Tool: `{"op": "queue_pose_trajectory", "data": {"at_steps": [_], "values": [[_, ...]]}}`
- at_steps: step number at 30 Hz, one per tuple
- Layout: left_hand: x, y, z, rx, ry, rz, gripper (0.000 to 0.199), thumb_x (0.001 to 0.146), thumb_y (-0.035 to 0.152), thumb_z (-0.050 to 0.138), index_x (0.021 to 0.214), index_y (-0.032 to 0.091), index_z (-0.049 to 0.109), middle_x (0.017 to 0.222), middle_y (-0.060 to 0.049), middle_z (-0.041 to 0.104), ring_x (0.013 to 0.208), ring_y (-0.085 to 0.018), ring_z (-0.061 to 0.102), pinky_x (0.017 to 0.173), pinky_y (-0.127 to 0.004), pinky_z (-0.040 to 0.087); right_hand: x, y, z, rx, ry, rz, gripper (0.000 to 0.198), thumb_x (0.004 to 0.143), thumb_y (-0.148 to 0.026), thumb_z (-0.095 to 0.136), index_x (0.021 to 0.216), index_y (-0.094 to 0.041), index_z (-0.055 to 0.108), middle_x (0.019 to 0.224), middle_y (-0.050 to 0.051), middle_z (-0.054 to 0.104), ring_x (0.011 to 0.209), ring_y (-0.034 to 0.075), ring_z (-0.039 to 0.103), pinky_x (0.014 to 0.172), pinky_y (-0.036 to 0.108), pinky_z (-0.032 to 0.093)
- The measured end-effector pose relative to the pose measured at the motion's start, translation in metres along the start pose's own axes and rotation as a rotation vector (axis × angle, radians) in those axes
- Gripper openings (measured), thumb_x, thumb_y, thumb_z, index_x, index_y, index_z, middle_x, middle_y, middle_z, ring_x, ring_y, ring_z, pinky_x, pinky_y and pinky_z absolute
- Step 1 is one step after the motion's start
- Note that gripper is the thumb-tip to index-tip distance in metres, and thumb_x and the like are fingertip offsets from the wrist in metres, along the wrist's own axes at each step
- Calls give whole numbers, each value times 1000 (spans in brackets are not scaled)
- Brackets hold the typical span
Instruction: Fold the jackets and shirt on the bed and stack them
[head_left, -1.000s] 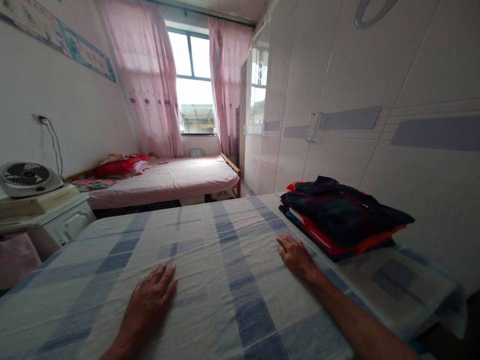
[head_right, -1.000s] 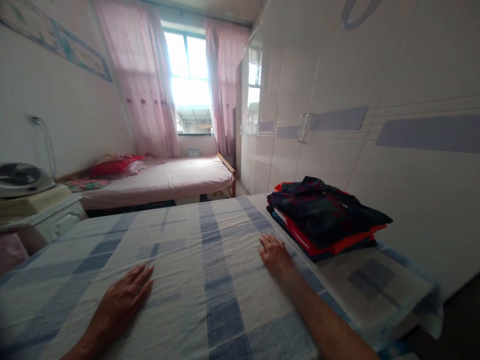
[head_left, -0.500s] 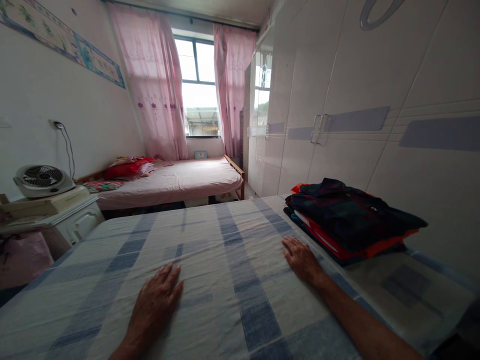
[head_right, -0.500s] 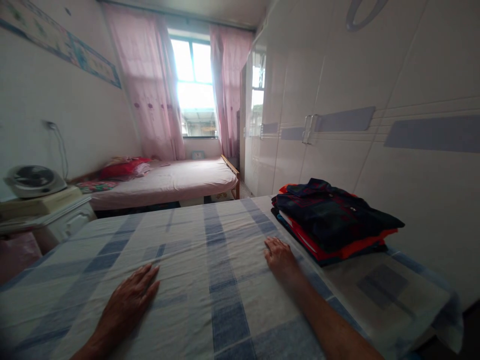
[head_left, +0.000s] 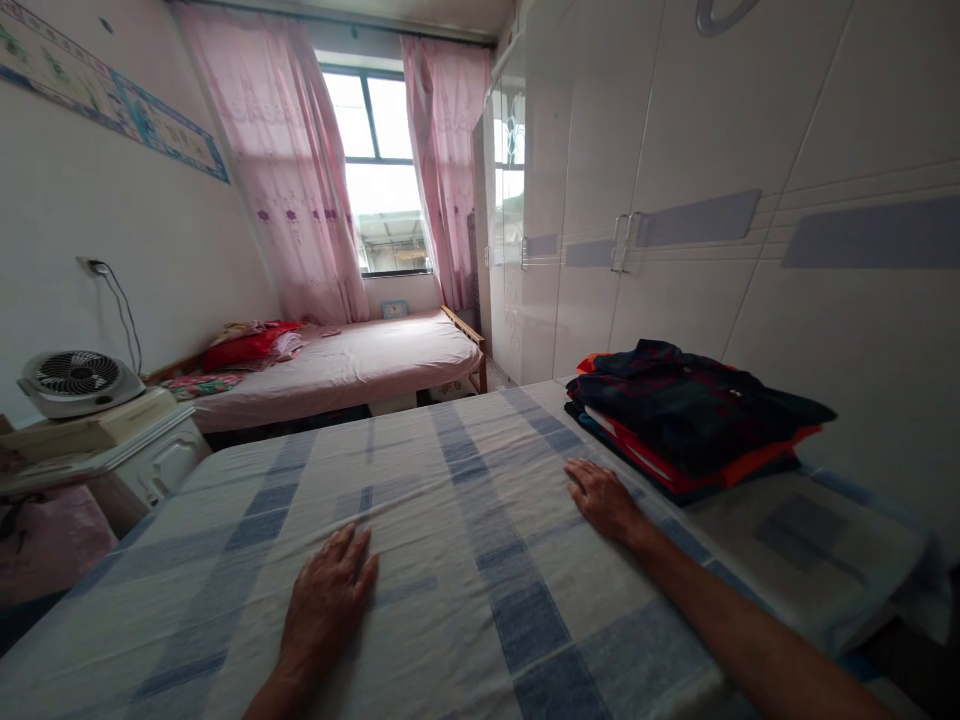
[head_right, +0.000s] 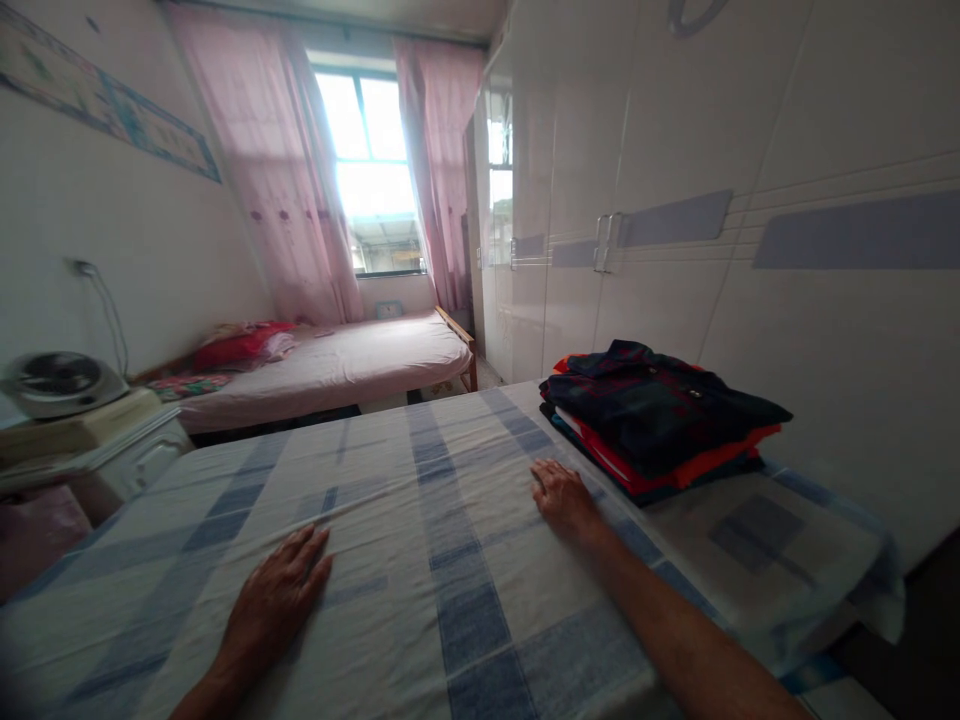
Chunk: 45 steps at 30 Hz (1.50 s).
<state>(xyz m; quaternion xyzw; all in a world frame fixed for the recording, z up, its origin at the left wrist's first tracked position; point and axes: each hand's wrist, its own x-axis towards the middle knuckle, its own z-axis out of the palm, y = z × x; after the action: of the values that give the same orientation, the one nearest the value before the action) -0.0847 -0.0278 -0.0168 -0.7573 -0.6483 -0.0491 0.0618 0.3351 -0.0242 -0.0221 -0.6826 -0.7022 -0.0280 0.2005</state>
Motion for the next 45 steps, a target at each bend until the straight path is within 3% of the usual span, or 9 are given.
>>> {"op": "queue_pose_trajectory", "data": {"at_steps": [27, 45], "values": [[-1, 2, 0, -19, -10, -24, 53, 92, 37, 27, 138, 18, 46, 147, -8, 41, 136, -23, 36, 109, -40, 28, -1, -6, -7, -7, -8, 19, 42, 86, -23, 41, 123, -13, 60, 134, 13, 55, 128, 22, 46, 106, 39, 33], [9, -16, 27, 84, 1, 79, 56, 87, 34, 31, 137, 18, 47, 147, -8, 41, 137, -22, 35, 107, -38, 32, -1, -2, 1, 2, 18, 24, 42, 88, -26, 41, 124, -14, 58, 134, 11, 55, 129, 20, 44, 108, 37, 30]]}}
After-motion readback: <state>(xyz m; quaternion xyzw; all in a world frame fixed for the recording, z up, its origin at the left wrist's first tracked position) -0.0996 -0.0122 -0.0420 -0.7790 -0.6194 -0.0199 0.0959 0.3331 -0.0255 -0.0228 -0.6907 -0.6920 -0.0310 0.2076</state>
